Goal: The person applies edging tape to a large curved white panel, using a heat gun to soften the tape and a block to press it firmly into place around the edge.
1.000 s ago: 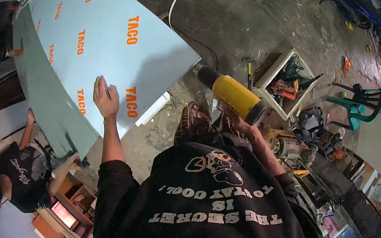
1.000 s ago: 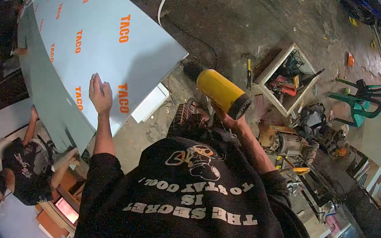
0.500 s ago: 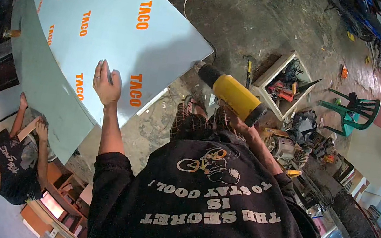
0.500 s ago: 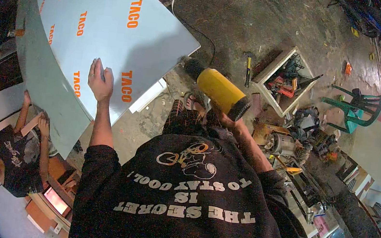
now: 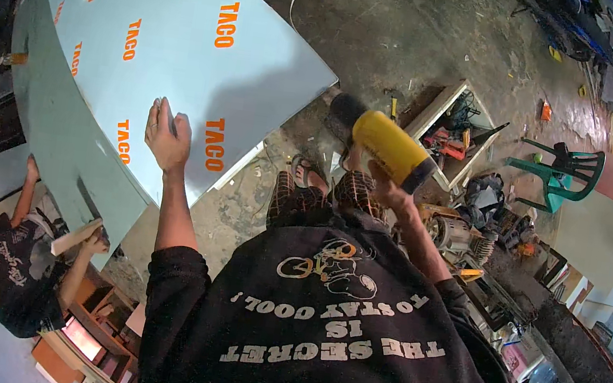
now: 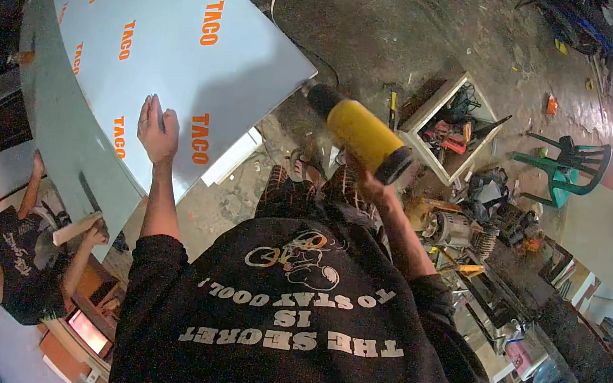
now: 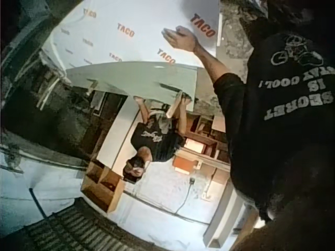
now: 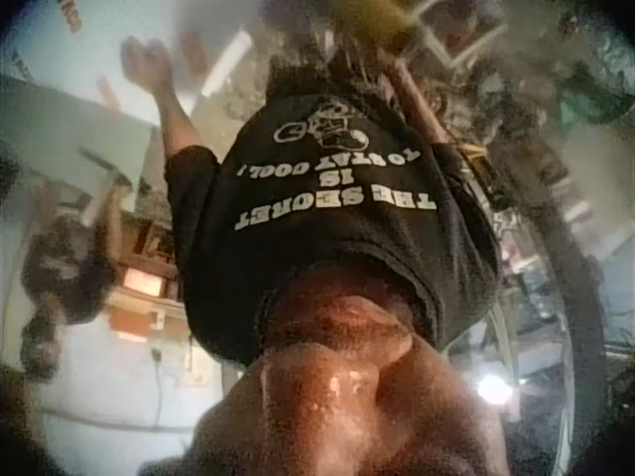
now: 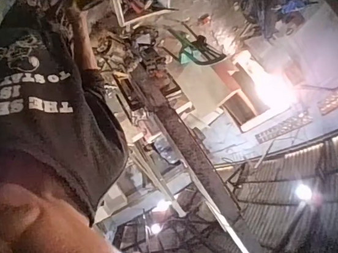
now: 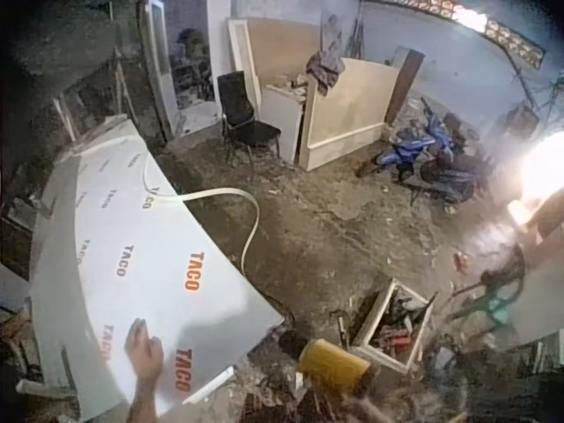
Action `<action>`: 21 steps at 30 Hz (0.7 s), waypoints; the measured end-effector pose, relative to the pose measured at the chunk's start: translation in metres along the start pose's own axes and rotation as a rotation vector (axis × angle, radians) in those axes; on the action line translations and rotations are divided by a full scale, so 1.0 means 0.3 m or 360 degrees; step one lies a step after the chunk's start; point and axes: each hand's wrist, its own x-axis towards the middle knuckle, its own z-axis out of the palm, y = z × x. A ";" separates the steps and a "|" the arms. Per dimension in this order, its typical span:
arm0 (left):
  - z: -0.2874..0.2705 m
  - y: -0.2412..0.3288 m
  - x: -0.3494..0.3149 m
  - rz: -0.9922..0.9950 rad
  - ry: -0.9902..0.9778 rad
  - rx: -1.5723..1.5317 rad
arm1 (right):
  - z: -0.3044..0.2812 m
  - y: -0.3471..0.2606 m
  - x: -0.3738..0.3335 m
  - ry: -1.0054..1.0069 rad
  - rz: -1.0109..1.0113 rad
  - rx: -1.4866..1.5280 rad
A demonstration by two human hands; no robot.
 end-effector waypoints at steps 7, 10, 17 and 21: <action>-0.005 -0.004 0.000 -0.0014 -0.0026 -0.0016 | -0.028 -0.025 0.057 -0.0041 0.0025 0.0186; -0.006 -0.002 0.000 -0.0017 -0.0016 -0.0014 | -0.016 -0.042 0.052 -0.0072 -0.0084 0.0208; -0.007 0.002 0.001 -0.0033 -0.0008 0.0013 | -0.010 -0.069 0.026 -0.0135 -0.0141 0.0157; -0.008 0.005 0.002 -0.0005 0.0018 -0.0041 | -0.001 -0.068 0.026 -0.0122 -0.0179 -0.0018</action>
